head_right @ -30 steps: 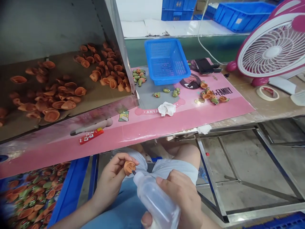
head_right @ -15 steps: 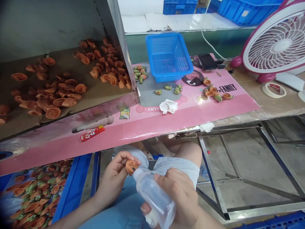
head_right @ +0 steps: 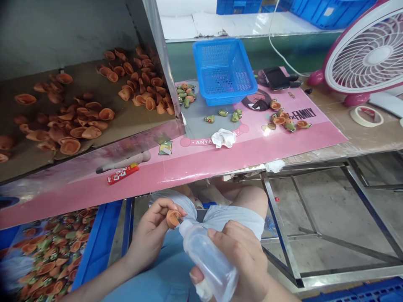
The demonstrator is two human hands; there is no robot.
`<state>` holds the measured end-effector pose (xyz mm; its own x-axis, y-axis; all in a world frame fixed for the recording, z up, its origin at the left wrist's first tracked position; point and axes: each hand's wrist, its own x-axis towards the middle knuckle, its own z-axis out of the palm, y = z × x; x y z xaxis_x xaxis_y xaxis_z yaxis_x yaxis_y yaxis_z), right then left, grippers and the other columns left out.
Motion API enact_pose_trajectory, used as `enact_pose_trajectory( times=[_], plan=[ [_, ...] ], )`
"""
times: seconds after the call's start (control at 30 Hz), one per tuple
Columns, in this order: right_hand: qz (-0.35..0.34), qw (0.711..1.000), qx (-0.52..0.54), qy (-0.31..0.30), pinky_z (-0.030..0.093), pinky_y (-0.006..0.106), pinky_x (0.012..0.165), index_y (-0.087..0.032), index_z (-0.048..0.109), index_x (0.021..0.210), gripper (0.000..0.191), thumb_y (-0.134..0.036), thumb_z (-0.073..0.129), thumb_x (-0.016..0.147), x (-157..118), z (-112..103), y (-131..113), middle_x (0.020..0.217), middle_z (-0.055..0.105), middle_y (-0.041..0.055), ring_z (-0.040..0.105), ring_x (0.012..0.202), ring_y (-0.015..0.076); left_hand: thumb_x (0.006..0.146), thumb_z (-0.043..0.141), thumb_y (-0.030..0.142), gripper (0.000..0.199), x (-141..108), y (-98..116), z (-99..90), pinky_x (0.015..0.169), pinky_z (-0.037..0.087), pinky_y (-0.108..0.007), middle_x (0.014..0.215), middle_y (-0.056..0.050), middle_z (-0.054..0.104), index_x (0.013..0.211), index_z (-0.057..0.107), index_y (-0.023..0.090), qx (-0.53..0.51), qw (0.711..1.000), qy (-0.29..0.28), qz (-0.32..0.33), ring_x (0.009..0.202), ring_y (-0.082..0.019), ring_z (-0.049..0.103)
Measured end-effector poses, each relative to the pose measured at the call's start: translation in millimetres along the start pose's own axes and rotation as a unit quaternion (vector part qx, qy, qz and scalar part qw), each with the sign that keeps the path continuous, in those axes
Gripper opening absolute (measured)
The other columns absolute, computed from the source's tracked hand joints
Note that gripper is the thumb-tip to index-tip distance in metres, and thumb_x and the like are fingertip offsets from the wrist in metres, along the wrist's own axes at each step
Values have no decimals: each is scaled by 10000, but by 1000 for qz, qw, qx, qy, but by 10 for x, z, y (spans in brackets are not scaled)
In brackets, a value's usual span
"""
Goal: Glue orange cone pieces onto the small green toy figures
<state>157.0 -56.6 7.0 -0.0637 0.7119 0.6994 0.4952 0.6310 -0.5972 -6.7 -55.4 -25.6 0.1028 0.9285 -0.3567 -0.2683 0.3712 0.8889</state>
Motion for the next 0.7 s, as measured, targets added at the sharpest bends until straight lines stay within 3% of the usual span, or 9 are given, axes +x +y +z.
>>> enact_pose_trajectory(
  times=[0.17,0.7],
  plan=[
    [10,1000,-6,-12,377,272,346,-128,556,962,267,-317,548,773,3,-2,-8,532,463,5,491,450,153,781,575,227,71,5,-9,0,677,400,-229,806,-8,638,798,510,206,4,1000,2,4,766,-126,560],
    [-3,997,20,-68,464,297,438,-126,529,1012,315,-301,550,751,-67,-46,18,614,568,30,559,538,177,802,543,202,51,-18,-17,-2,663,412,-217,816,8,635,806,493,210,-11,1000,-5,3,762,-114,561]
  ],
)
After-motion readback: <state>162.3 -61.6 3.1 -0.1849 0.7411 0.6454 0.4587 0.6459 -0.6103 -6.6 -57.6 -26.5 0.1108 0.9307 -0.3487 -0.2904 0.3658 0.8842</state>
